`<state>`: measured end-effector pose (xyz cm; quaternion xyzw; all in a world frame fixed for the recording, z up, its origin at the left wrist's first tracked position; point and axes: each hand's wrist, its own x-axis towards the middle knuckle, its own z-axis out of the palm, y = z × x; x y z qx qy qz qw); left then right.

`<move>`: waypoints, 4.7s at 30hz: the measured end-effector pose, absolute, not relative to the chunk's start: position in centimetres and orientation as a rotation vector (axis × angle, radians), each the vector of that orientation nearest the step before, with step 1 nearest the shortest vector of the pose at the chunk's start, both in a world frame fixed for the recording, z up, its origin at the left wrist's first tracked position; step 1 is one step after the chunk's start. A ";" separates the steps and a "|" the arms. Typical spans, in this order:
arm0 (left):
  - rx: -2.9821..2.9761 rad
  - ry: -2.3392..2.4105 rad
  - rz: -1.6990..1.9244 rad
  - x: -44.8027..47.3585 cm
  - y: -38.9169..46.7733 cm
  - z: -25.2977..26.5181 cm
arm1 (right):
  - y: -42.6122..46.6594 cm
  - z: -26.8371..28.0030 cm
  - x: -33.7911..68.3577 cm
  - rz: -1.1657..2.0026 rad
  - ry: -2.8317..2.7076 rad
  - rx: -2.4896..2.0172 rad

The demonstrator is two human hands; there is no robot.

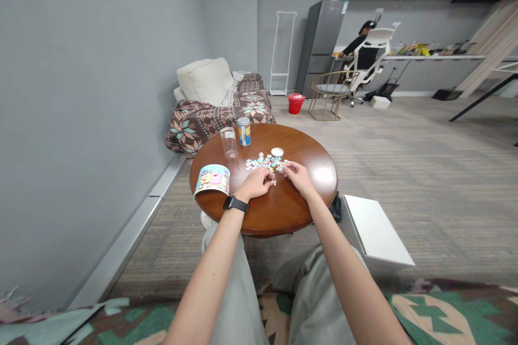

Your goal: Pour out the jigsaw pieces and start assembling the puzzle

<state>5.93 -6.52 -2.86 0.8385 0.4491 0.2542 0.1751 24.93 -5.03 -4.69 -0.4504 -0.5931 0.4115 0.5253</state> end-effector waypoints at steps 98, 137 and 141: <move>2.164 1.168 0.828 6.1 -6.0 -2.9 | -11.8 -4.8 25.3 0.150 -2.136 -1.185; 2.329 1.315 0.835 6.1 -6.1 -3.0 | -10.9 -5.0 26.1 0.487 -1.908 -1.162; 2.348 1.192 0.822 5.9 -6.2 -2.9 | -11.0 -5.0 26.1 0.446 -1.954 -1.176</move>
